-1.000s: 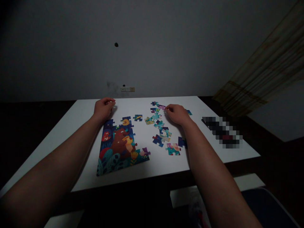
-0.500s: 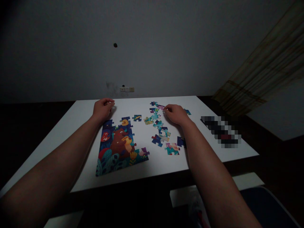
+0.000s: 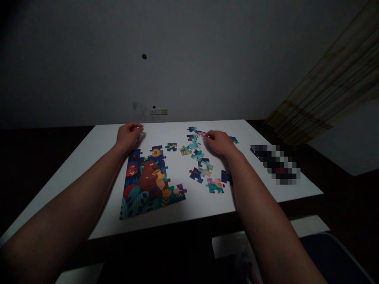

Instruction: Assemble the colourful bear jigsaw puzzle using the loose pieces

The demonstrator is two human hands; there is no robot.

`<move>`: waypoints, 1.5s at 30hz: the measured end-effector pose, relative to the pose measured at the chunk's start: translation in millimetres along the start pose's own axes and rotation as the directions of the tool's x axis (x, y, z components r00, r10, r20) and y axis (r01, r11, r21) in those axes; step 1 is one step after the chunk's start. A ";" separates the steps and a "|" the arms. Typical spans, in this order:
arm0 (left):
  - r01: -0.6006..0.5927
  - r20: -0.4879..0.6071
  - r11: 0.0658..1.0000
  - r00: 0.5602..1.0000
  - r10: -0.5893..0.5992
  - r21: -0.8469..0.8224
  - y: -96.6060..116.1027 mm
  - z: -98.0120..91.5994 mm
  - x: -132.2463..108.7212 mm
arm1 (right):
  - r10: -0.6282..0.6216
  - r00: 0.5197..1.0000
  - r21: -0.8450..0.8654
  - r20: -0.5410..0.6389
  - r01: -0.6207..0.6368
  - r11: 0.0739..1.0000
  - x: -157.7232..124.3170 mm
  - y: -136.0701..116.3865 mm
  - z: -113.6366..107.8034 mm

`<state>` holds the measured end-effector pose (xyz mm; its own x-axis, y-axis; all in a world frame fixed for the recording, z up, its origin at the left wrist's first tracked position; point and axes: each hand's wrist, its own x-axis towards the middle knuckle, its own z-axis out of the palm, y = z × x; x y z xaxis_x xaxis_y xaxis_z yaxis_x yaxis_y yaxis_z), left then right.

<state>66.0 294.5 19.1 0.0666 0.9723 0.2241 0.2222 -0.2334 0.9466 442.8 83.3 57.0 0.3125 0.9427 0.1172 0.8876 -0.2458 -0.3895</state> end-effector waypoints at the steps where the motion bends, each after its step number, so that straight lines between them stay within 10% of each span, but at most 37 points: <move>1: -0.001 0.001 1.000 1.000 0.001 0.001 0.0 -0.1 -0.1 | -0.002 1.000 0.001 0.002 0.002 1.000 0.3 0.4 0.1; 45: -0.042 0.098 0.994 0.995 0.033 0.100 -3.9 0.3 0.0 | -0.070 0.996 0.086 0.054 0.065 0.994 0.7 -2.9 2.5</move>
<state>65.4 295.4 15.4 0.1688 0.9582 0.2311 0.3153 -0.2746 0.9084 439.6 85.3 55.9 0.2313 0.9682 0.0950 0.8737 -0.1638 -0.4581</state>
